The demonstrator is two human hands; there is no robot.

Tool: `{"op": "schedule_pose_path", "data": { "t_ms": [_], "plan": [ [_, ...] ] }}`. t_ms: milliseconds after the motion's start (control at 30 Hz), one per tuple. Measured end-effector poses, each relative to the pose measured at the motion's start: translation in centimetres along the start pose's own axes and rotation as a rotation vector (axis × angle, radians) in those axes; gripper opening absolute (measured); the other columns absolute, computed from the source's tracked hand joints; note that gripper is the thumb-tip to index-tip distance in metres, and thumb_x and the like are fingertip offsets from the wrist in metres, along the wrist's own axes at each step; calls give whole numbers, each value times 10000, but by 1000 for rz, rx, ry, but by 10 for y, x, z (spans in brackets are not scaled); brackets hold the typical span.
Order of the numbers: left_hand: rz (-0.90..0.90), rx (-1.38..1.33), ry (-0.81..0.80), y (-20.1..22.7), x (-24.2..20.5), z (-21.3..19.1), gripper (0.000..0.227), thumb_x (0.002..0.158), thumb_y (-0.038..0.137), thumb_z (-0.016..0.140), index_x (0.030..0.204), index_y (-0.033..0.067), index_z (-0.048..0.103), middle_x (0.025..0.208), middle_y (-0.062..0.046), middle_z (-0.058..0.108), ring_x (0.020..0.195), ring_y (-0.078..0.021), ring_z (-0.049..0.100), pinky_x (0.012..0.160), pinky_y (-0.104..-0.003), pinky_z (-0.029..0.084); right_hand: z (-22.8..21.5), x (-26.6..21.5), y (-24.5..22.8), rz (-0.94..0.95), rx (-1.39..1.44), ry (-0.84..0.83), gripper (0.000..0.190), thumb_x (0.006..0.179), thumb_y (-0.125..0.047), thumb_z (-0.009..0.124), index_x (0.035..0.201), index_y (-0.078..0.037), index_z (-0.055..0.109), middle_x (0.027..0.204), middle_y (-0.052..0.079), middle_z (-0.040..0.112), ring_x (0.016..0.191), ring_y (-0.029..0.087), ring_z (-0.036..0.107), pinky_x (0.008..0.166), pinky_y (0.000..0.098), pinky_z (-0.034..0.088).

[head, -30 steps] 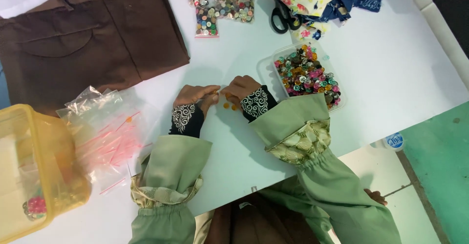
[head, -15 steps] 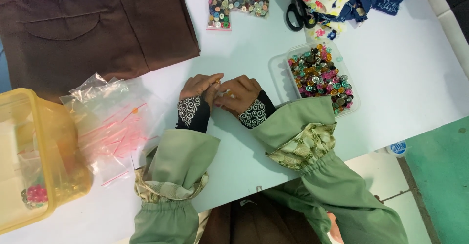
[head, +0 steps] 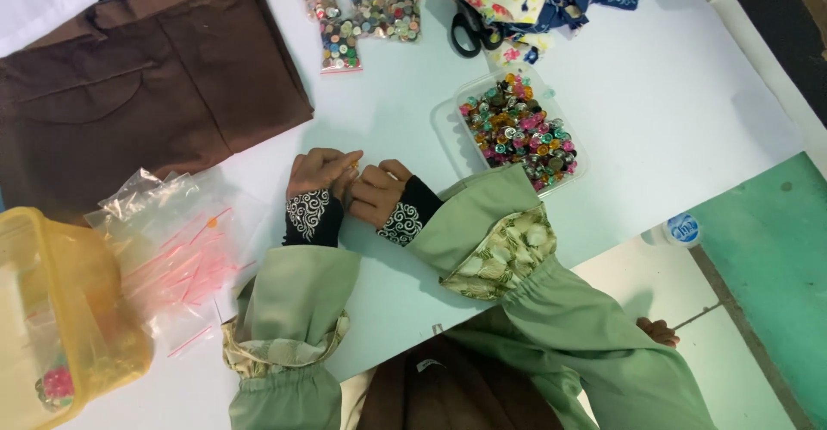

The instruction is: The person picks up colorful buttons from a plastic container by hand, sorts specific flat round buttons onto the table surface, and places them into a small transparent bag.

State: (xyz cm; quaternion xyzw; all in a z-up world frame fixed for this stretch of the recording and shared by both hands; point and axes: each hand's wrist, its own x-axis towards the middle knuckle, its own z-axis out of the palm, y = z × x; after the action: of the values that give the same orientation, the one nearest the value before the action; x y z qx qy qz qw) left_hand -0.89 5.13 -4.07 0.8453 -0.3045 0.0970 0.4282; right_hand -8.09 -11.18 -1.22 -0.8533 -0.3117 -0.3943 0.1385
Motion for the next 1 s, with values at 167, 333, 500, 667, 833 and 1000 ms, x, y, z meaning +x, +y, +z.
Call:
{"op": "schedule_pose_path", "data": {
  "t_ms": [167,333,500,667,833,1000],
  "plan": [
    [99,57,31,-1,-3,3,203,986,300,739,1147,199,811,992,-25,698,889,-201,578,791,-319,498,-6,-12,-10,28,-56,39,240,1036,-166,636,812,-143,554,847,9,515,889,228,492,854,376,457],
    [158,41,66,16,1,-1,312,998,244,736,1303,178,747,1027,-43,665,938,-230,589,877,-360,520,-43,-33,12,123,-13,74,210,981,-127,719,813,-170,601,851,-37,526,820,195,476,796,379,460],
    [260,-63,133,76,19,1,372,967,165,789,1328,122,706,1059,-71,647,951,-265,588,868,-382,513,-113,-57,81,145,-104,-52,106,926,-281,807,931,-295,703,935,-110,604,851,167,508,780,372,406],
    [319,-66,-22,112,33,55,285,932,243,797,1212,213,753,1050,6,691,963,-232,628,882,-362,532,-164,-77,115,393,-67,-210,81,971,-245,803,991,-203,737,1026,18,670,907,293,630,777,438,546],
    [266,-453,-85,143,43,113,243,1021,137,649,1246,56,695,1020,-174,686,952,-243,588,869,-382,490,-176,-107,128,501,-62,-299,90,990,-204,766,1006,-129,719,981,100,667,822,352,638,754,488,599],
    [41,213,-294,154,54,141,162,1005,307,684,911,185,736,847,0,575,838,-103,531,813,-220,327,-171,-127,136,615,-97,-571,272,831,-167,859,1068,-168,725,1017,68,644,974,335,686,811,482,620]
  ]
}}
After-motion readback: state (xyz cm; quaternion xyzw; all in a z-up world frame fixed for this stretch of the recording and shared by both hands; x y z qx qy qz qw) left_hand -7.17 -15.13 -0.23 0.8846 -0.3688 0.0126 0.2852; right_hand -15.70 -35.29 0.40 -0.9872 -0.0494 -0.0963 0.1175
